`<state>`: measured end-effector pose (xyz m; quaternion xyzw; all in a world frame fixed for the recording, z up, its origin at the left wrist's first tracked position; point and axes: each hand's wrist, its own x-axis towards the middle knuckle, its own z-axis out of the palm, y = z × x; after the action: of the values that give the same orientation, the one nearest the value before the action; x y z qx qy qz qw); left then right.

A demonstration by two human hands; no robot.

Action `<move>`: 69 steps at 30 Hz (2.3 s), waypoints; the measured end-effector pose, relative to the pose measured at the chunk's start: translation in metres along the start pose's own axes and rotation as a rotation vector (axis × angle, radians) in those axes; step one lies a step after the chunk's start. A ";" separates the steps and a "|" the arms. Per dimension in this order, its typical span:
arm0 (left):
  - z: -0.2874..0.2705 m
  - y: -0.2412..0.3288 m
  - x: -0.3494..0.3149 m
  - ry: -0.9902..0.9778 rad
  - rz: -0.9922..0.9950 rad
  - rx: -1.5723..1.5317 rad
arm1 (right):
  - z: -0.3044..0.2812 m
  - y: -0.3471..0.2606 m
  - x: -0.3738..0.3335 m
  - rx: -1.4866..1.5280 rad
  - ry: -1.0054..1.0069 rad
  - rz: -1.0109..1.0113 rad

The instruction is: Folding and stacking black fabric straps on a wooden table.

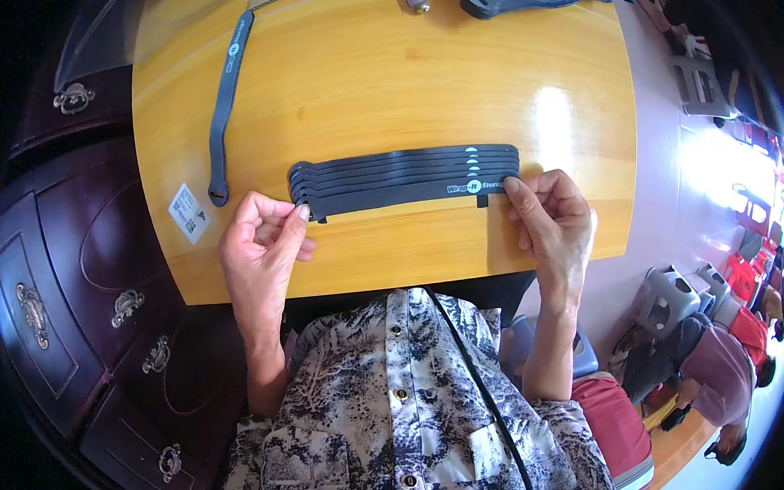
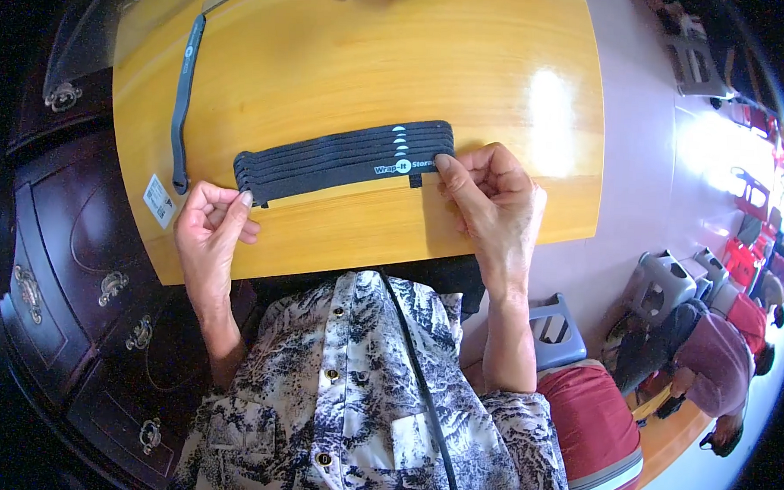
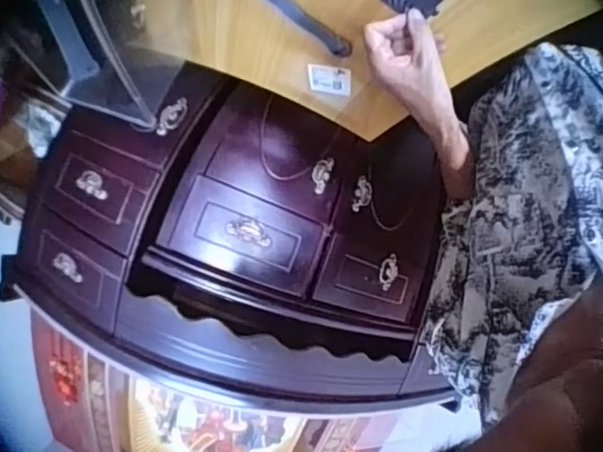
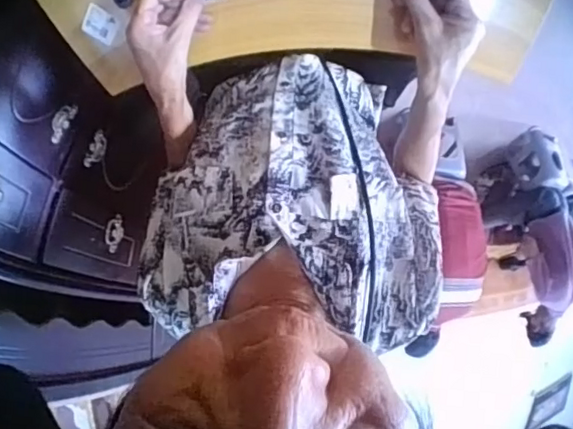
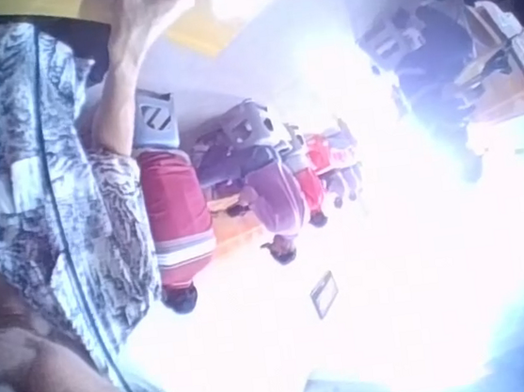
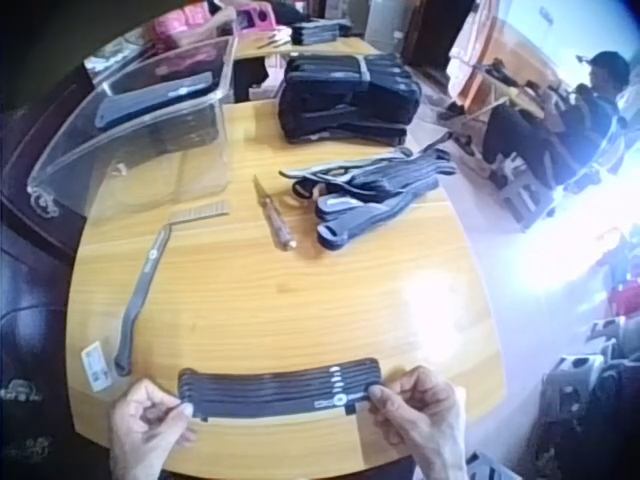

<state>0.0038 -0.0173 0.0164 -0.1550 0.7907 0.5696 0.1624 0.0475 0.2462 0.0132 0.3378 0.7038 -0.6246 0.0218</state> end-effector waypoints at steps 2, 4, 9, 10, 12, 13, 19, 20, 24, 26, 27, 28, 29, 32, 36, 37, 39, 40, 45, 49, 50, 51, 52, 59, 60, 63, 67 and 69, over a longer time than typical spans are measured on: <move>-0.001 0.001 0.000 -0.002 0.003 -0.001 | 0.000 -0.001 0.000 -0.003 -0.004 0.000; 0.000 0.000 0.000 -0.007 0.008 -0.005 | 0.000 0.000 0.000 -0.007 -0.005 -0.001; 0.000 -0.004 0.001 -0.012 0.030 -0.005 | 0.000 -0.001 0.000 -0.041 0.007 0.005; 0.000 -0.002 0.001 -0.009 0.031 -0.002 | 0.001 -0.002 0.001 -0.038 0.004 0.005; -0.001 -0.001 0.001 -0.001 0.027 0.014 | 0.001 -0.003 0.003 0.010 -0.026 -0.033; 0.000 -0.001 0.001 -0.004 0.030 0.013 | 0.000 -0.004 0.003 0.011 -0.022 -0.035; -0.005 0.001 0.006 -0.038 0.019 0.010 | -0.004 -0.008 0.009 0.003 -0.116 0.031; -0.007 0.002 0.006 -0.051 0.008 0.002 | -0.004 -0.008 0.009 -0.002 -0.133 0.040; -0.009 0.005 0.008 -0.086 -0.008 -0.027 | -0.006 -0.003 0.012 0.003 -0.143 0.024; -0.010 0.001 0.010 -0.093 0.001 -0.010 | -0.010 -0.003 0.013 -0.003 -0.156 0.033; -0.011 0.000 0.010 -0.123 0.005 -0.031 | -0.011 -0.003 0.013 -0.016 -0.166 0.046; -0.011 0.000 0.010 -0.153 0.010 -0.051 | -0.011 -0.003 0.014 -0.008 -0.176 0.038; -0.013 0.000 0.010 -0.163 0.019 -0.043 | -0.011 -0.002 0.014 -0.031 -0.167 0.026; -0.016 -0.005 0.007 -0.152 0.021 -0.103 | -0.009 -0.004 0.013 -0.054 -0.170 0.010; -0.017 -0.004 -0.002 -0.128 0.060 -0.140 | -0.013 -0.007 -0.001 -0.098 -0.109 -0.052; -0.017 -0.002 -0.008 -0.049 0.100 -0.117 | -0.014 -0.010 -0.006 -0.147 -0.062 -0.106; -0.016 -0.001 -0.020 0.028 0.211 -0.071 | -0.009 -0.018 -0.019 -0.117 -0.057 -0.135; -0.012 -0.001 -0.023 0.098 0.318 -0.028 | -0.005 -0.020 -0.024 -0.091 -0.046 -0.163; 0.015 0.006 -0.009 -0.029 0.729 0.299 | 0.047 -0.021 -0.020 -0.327 -0.154 -0.545; 0.024 0.004 0.005 -0.093 0.703 0.331 | 0.071 -0.021 -0.017 -0.525 -0.226 -0.650; 0.024 0.007 0.006 -0.099 0.707 0.332 | 0.072 -0.021 -0.017 -0.607 -0.202 -0.646; 0.025 0.006 0.005 -0.109 0.644 0.307 | 0.071 -0.021 -0.016 -0.608 -0.203 -0.642; 0.025 0.005 0.005 -0.117 0.581 0.281 | 0.067 -0.021 -0.015 -0.635 -0.145 -0.624; 0.027 0.002 0.008 -0.061 0.680 0.337 | 0.023 -0.026 0.002 -0.632 0.008 -0.333; 0.028 0.001 0.007 -0.046 0.712 0.362 | 0.022 -0.025 0.002 -0.629 0.008 -0.338; 0.027 -0.001 0.007 -0.018 0.785 0.394 | 0.025 -0.024 0.004 -0.603 -0.010 -0.360; 0.026 -0.007 0.008 -0.026 0.841 0.385 | 0.022 -0.021 0.010 -0.615 -0.028 -0.337; 0.025 -0.006 0.003 -0.042 0.873 0.397 | 0.021 -0.019 0.008 -0.630 -0.023 -0.332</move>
<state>0.0057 0.0048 0.0029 0.2370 0.8720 0.4255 -0.0493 0.0233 0.2313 0.0212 0.1883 0.9069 -0.3757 0.0309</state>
